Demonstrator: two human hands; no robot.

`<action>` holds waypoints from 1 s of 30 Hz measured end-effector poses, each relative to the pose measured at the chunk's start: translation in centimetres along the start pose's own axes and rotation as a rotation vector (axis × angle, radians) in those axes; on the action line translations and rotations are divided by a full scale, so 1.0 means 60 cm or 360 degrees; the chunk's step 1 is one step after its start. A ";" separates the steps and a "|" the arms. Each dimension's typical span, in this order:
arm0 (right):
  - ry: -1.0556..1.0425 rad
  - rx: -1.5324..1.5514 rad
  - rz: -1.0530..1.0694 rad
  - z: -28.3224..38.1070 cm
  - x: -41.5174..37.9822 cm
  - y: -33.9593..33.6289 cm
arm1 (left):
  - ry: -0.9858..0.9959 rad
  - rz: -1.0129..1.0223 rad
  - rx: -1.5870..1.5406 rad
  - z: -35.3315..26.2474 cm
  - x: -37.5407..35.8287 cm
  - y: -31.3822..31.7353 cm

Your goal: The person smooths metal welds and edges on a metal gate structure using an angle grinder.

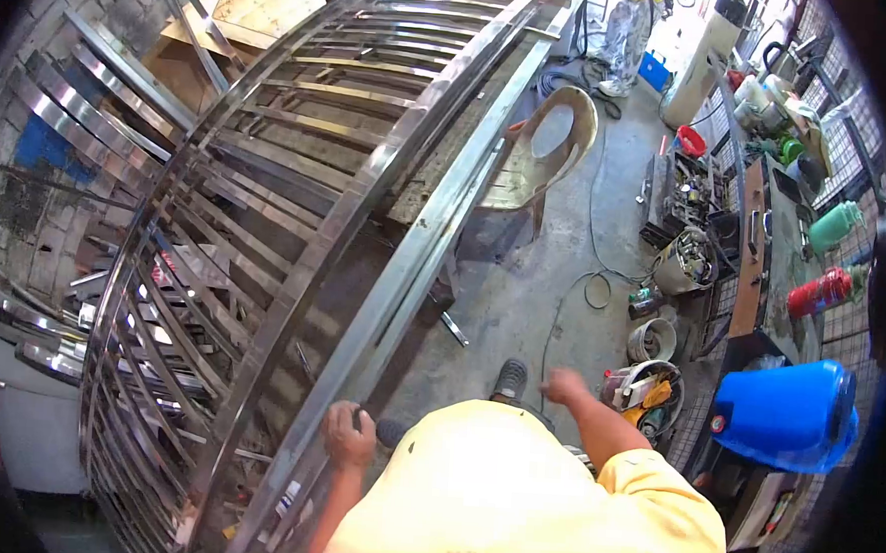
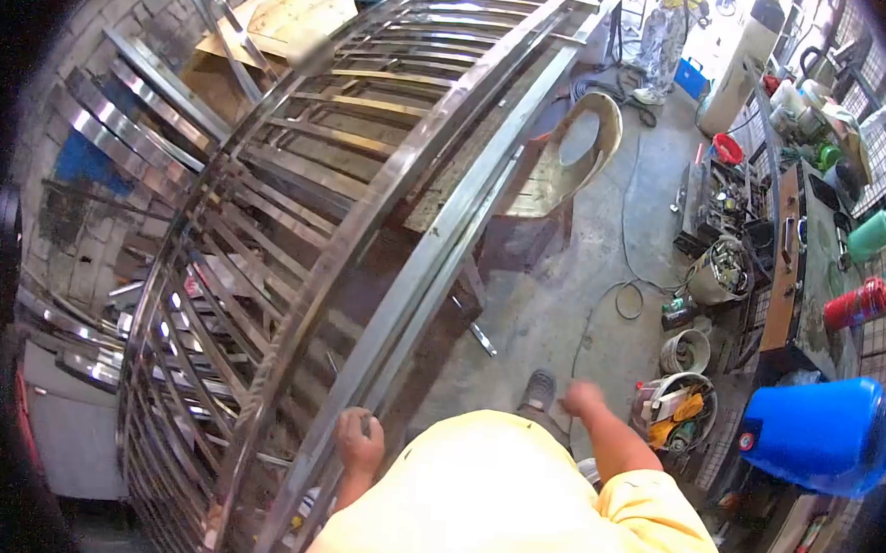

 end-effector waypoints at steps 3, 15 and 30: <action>0.0533 0.0304 -0.0172 -0.229 -0.035 -0.030 | 0.0124 -0.0145 0.0181 -0.025 0.063 0.023; 0.0411 0.0674 -0.0205 -0.214 0.022 -0.078 | -0.0289 -0.0099 0.0401 -0.034 0.287 0.172; -0.0526 0.0158 -0.0824 0.208 0.295 -0.794 | -0.0539 0.0331 0.0407 0.013 0.317 0.230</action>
Point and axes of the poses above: each hand's wrist, its own x-axis towards the middle knuckle, its own y-axis out of the palm, z = x × y, the point moved 9 cm from there along x, towards the middle knuckle, and after that the axes turned 1 degree about -y, right-handed, at the moved point
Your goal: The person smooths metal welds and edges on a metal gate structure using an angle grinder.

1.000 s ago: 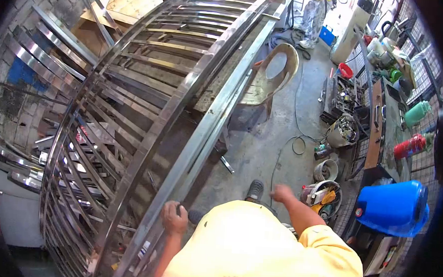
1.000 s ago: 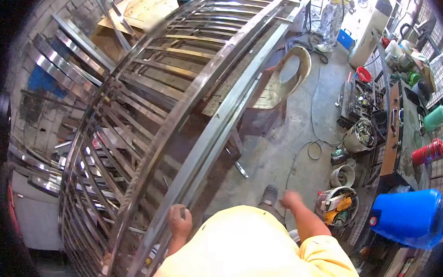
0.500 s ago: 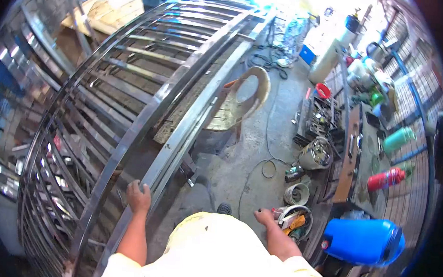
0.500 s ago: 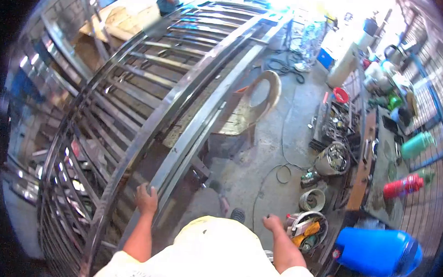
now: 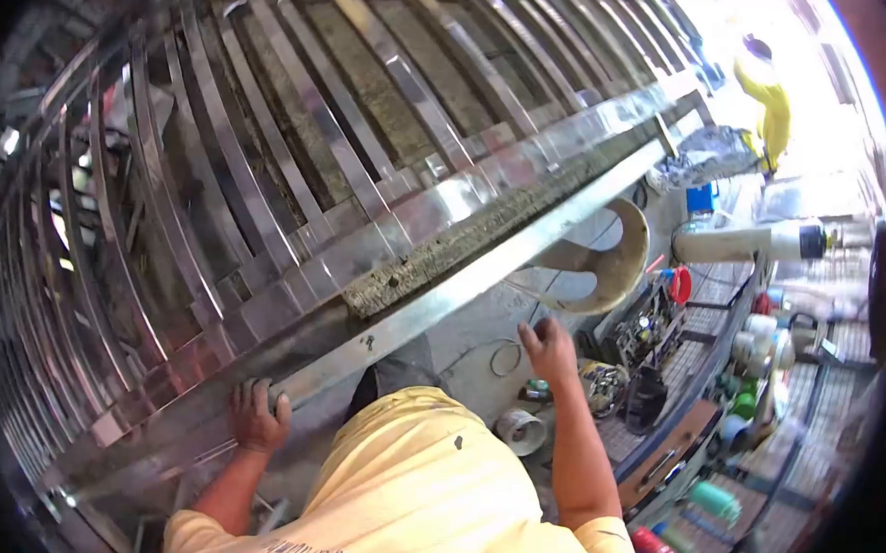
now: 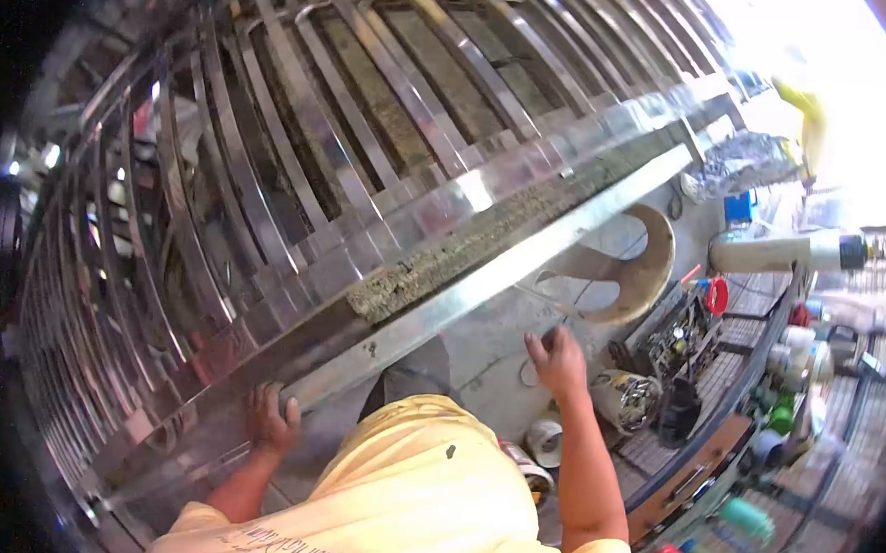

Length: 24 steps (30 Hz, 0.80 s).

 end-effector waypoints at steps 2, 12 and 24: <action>-0.0150 -0.0017 0.0021 0.053 0.110 -0.027 | 0.0002 -0.0002 0.0018 0.000 0.003 0.008; 0.0073 -0.0159 0.0594 0.109 0.251 -0.028 | -0.0075 0.0211 0.0161 0.017 -0.011 0.025; 0.0115 -0.0160 0.1059 0.111 0.289 0.003 | -0.0279 0.0320 -0.0180 0.038 -0.031 0.054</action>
Point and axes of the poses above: each hand's wrist, its own x-axis towards the middle knuckle, its own y-axis out of the palm, z = x × y, the point moved 9 cm from there along x, towards the middle knuckle, and after that the axes turned 1 degree about -y, right-handed, at the moved point
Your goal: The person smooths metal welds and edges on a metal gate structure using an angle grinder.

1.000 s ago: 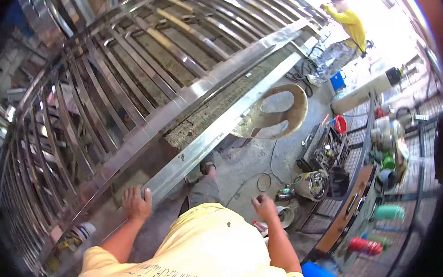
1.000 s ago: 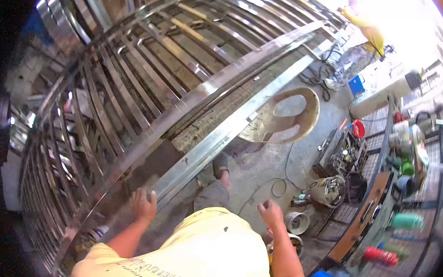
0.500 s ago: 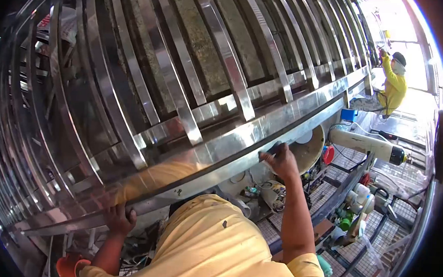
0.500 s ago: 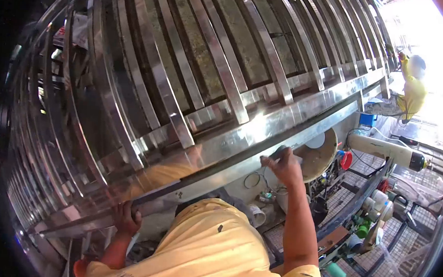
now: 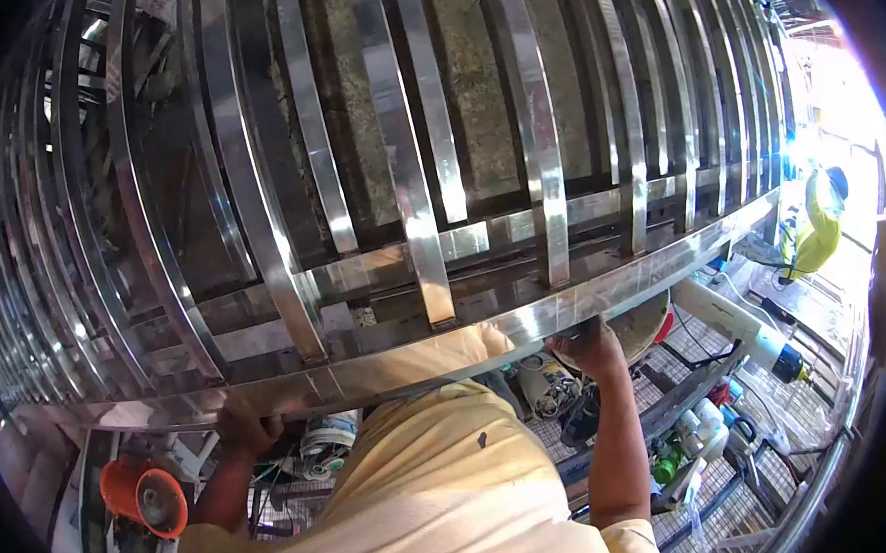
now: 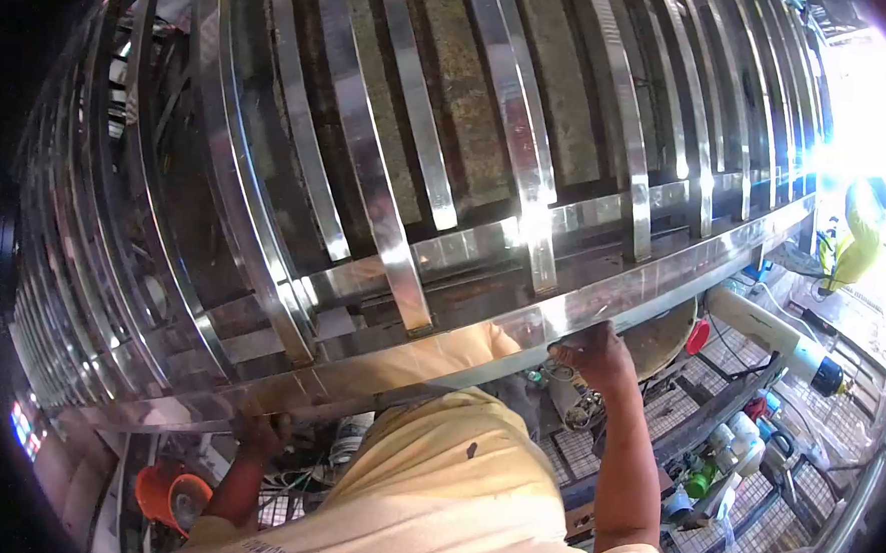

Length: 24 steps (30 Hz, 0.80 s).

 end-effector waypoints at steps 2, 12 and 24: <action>0.0008 0.0019 0.0032 -0.019 0.010 0.006 | -0.0034 0.0011 -0.0054 0.002 -0.001 0.000; -0.0145 -0.0326 0.0038 0.005 0.012 0.004 | -0.0072 0.0117 -0.0100 -0.014 0.000 -0.005; 0.0051 -0.0148 -0.0163 0.002 -0.011 -0.017 | 0.0000 -0.0067 0.0323 -0.026 0.013 -0.027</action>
Point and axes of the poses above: each hand's wrist, its own x-axis towards the middle knuckle, its own y-axis out of the palm, z = x × y, the point moved 9 cm from there along x, towards the middle knuckle, and after that the axes turned 1 degree about -y, right-handed, at the moved point
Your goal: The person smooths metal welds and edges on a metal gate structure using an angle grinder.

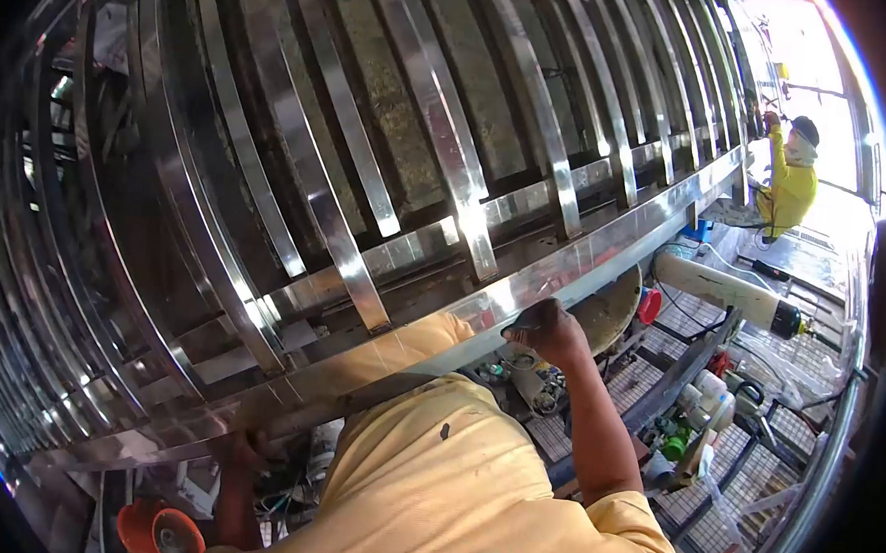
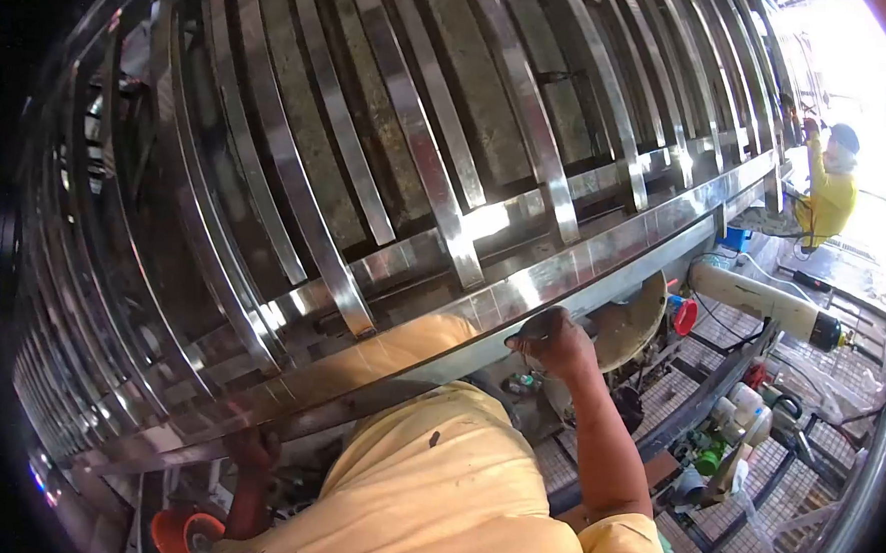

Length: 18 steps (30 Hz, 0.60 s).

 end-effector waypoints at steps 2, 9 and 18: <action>0.0044 -0.0025 -0.0044 0.006 -0.008 -0.008 | 0.0000 -0.0045 0.0023 -0.001 0.012 -0.010; 0.0003 0.0254 -0.0193 -0.019 -0.035 -0.015 | 0.0133 -0.0152 0.0025 0.007 0.009 0.001; -0.0404 0.0654 -0.0162 -0.081 -0.100 0.018 | 0.1390 -0.0440 -0.0313 -0.340 0.091 -0.064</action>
Point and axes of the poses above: each hand's wrist, its own x-axis towards the middle knuckle, its own y-axis out of the palm, z = x × y, the point moved 9 cm from there along x, towards the middle knuckle, and after that the axes turned 1 degree about -y, right-handed, at the moved point
